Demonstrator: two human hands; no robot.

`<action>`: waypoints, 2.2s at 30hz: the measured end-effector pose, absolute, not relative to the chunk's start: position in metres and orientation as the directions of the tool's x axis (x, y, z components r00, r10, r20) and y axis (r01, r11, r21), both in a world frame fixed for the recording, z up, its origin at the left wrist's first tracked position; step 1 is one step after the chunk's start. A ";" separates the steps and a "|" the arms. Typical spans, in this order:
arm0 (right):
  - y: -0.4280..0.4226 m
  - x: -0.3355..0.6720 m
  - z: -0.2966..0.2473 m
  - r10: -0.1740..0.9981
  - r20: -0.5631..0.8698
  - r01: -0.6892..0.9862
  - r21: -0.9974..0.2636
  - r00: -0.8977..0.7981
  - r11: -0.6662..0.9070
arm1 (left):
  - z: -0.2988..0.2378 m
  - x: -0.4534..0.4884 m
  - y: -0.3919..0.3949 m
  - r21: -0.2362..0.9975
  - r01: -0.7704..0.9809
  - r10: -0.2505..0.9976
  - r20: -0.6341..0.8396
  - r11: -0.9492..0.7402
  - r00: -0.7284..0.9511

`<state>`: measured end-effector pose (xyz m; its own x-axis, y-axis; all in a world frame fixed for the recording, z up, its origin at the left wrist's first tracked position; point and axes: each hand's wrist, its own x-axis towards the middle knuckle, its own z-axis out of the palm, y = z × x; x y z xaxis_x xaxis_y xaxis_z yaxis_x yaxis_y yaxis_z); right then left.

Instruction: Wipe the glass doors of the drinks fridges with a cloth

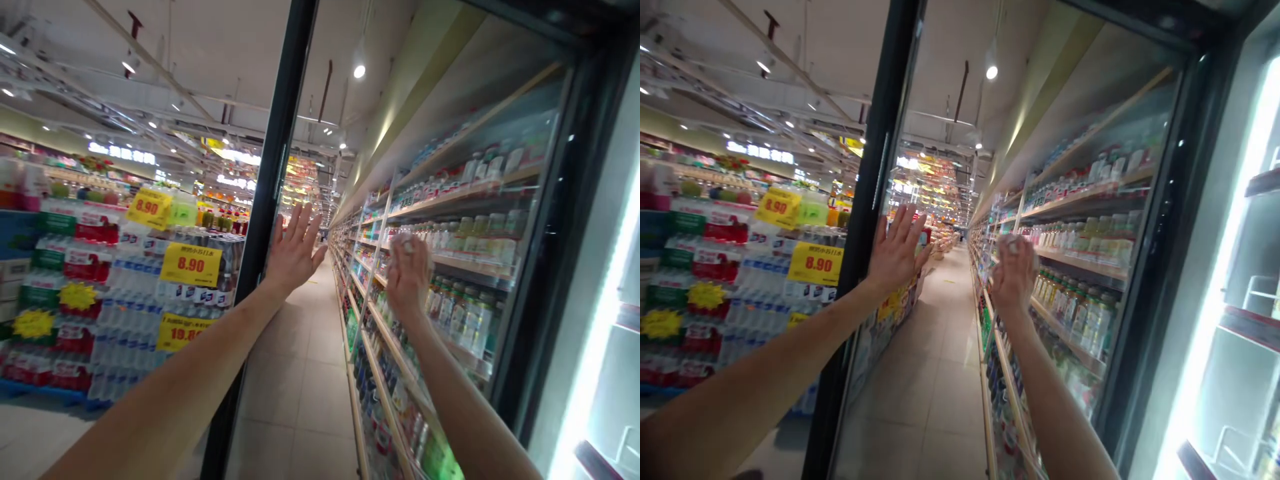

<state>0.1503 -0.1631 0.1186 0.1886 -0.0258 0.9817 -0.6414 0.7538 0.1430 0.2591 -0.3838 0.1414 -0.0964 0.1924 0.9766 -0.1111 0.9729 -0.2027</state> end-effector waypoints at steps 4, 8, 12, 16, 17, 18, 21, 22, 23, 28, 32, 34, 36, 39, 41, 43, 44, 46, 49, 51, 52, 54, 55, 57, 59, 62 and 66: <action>-0.139 0.131 0.152 0.224 0.969 -0.671 -0.094 0.109 0.736 | 0.142 0.260 -0.382 -0.184 -0.095 0.174 0.979 0.978 -0.105; -0.175 0.159 0.117 -0.015 0.981 -0.680 0.145 0.193 0.718 | 0.142 0.262 -0.382 -0.186 -0.091 0.176 0.979 0.978 -0.103; -0.199 0.180 0.083 -0.391 0.889 -0.646 0.445 0.237 0.620 | 0.142 0.260 -0.384 -0.202 -0.125 0.191 0.977 0.971 -0.094; -0.157 0.151 0.116 -0.118 0.978 -0.634 0.202 0.173 0.747 | 0.141 0.258 -0.385 -0.200 -0.138 0.187 0.977 0.970 -0.103; -0.144 0.142 0.128 0.031 0.990 -0.637 0.064 0.137 0.768 | 0.141 0.257 -0.385 -0.197 -0.135 0.184 0.977 0.971 -0.103; -0.134 0.134 0.138 0.154 0.983 -0.639 -0.051 0.105 0.767 | 0.141 0.257 -0.385 -0.196 -0.130 0.183 0.978 0.972 -0.100; -0.130 0.129 0.146 0.242 0.967 -0.653 -0.131 0.082 0.746 | 0.142 0.257 -0.386 -0.191 -0.104 0.183 0.979 0.976 -0.085; -0.137 0.133 0.141 0.183 0.978 -0.659 -0.072 0.102 0.749 | 0.143 0.257 -0.387 -0.191 -0.097 0.183 0.979 0.977 -0.085; -0.147 0.138 0.133 0.101 0.986 -0.662 0.010 0.130 0.749 | 0.143 0.257 -0.387 -0.192 -0.094 0.184 0.979 0.977 -0.085; -0.189 0.160 0.105 -0.139 0.967 -0.646 0.246 0.212 0.723 | 0.133 0.255 -0.372 -0.234 -0.134 0.223 0.970 0.963 -0.097; -0.172 0.153 0.103 -0.179 0.963 -0.631 0.267 0.201 0.728 | 0.112 0.246 -0.353 -0.285 -0.122 0.268 0.953 0.951 -0.139; -0.145 0.140 0.099 -0.133 0.974 -0.619 0.221 0.186 0.753 | 0.105 0.241 -0.350 -0.269 -0.121 0.254 0.958 0.955 -0.130; -0.116 0.126 0.094 0.023 0.989 -0.617 0.075 0.149 0.784 | 0.103 0.239 -0.349 -0.268 -0.119 0.252 0.959 0.956 -0.129; -0.090 0.113 0.087 0.298 0.952 -0.621 -0.191 0.071 0.760 | 0.104 0.240 -0.350 -0.264 -0.116 0.248 0.959 0.958 -0.137; -0.099 0.117 0.082 0.335 0.940 -0.627 -0.225 0.061 0.746 | 0.105 0.241 -0.350 -0.265 -0.114 0.250 0.959 0.957 -0.133; -0.124 0.131 0.075 0.210 0.971 -0.645 -0.088 0.115 0.759 | 0.105 0.241 -0.349 -0.268 -0.114 0.254 0.959 0.957 -0.124; -0.138 0.139 0.072 0.097 0.984 -0.653 0.026 0.152 0.756 | 0.105 0.241 -0.349 -0.271 -0.113 0.258 0.959 0.956 -0.118; -0.160 0.151 0.066 -0.136 0.969 -0.656 0.240 0.206 0.715 | 0.105 0.240 -0.350 -0.272 -0.109 0.261 0.959 0.956 -0.108; -0.153 0.146 0.069 -0.199 0.959 -0.639 0.281 0.200 0.716 | 0.105 0.239 -0.351 -0.269 -0.107 0.258 0.960 0.957 -0.108; -0.127 0.131 0.082 0.001 0.986 -0.629 0.106 0.167 0.770 | 0.105 0.238 -0.351 -0.269 -0.106 0.258 0.960 0.957 -0.105; -0.114 0.122 0.089 0.134 0.979 -0.626 -0.009 0.152 0.780 | 0.105 0.238 -0.351 -0.270 -0.104 0.259 0.960 0.957 -0.106; -0.099 0.113 0.102 0.306 0.943 -0.624 -0.159 0.134 0.765 | 0.105 0.238 -0.350 -0.269 -0.100 0.258 0.960 0.958 -0.108; -0.100 0.114 0.104 0.309 0.941 -0.628 -0.158 0.139 0.762 | 0.105 0.238 -0.350 -0.267 -0.097 0.256 0.961 0.959 -0.108; -0.119 0.126 0.097 0.186 0.969 -0.638 -0.041 0.162 0.769 | 0.105 0.238 -0.350 -0.259 -0.086 0.250 0.963 0.962 -0.105; -0.151 0.146 0.079 -0.056 0.980 -0.651 0.170 0.192 0.740 | 0.106 0.238 -0.350 -0.256 -0.075 0.248 0.964 0.964 -0.098; -0.180 0.164 0.056 -0.404 0.885 -0.664 0.447 0.231 0.599 | 0.105 0.237 -0.352 -0.256 -0.076 0.249 0.964 0.964 -0.095; -0.137 0.137 0.066 -0.189 0.957 -0.629 0.288 0.221 0.722 | 0.105 0.236 -0.354 -0.257 -0.076 0.249 0.963 0.964 -0.103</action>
<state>0.1366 -0.1368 0.0661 0.2212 -0.1894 0.9566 -0.6287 0.7222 0.2884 0.2360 -0.3540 0.1046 -0.1025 0.2486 0.9632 -0.0758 0.9635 -0.2568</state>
